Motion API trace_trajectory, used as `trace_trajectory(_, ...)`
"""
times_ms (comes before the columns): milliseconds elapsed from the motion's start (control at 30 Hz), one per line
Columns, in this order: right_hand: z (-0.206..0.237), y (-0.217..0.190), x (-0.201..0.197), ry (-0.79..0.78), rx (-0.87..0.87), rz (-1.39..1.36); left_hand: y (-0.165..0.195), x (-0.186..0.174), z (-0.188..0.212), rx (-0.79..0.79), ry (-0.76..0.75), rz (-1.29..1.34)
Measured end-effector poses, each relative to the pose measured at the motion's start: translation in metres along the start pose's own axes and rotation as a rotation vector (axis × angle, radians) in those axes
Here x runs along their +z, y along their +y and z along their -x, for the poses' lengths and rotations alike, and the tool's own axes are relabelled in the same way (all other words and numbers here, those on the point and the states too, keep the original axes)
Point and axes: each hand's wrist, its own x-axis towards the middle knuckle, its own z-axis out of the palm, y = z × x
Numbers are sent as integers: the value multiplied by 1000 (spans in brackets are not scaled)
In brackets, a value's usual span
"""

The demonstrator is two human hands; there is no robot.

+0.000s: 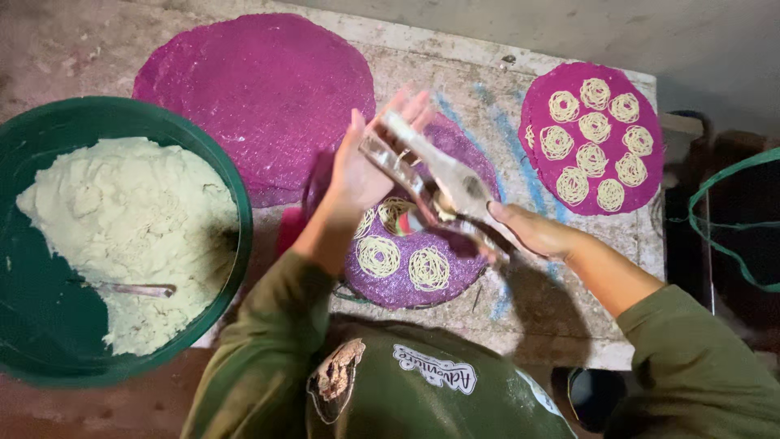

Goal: The person uses a manual dough press to extrude dough into spiral shapes onto a pink tray. They repeatedly scoop dough from a green bowl, load the press, and squeeze the handle to form noodles, then scrape the press clean and repeat.

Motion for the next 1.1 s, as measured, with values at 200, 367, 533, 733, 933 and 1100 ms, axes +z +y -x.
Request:
trace_trajectory(200, 2, -35, -27, 274, 174, 317, -27, -7, -74, 97, -369, 468)
trace_trajectory(367, -26, -36, -15, 443, 30, 438, -16, -29, -99, 156, -300, 412)
trace_trajectory(533, -20, -42, -13, 338, 146, 361, -29, -35, -92, 127, -175, 418)
trace_trajectory(733, -15, -58, -29, 459, 97, 375, -32, -21, -108, 238, -154, 360)
trace_trajectory(933, -24, -53, -12, 403, 67, 276, -17, -28, -104, 184, -134, 339)
trace_trajectory(1100, -10, -63, -27, 454, 211, 376, -36, -11, -104, 199, -72, 421)
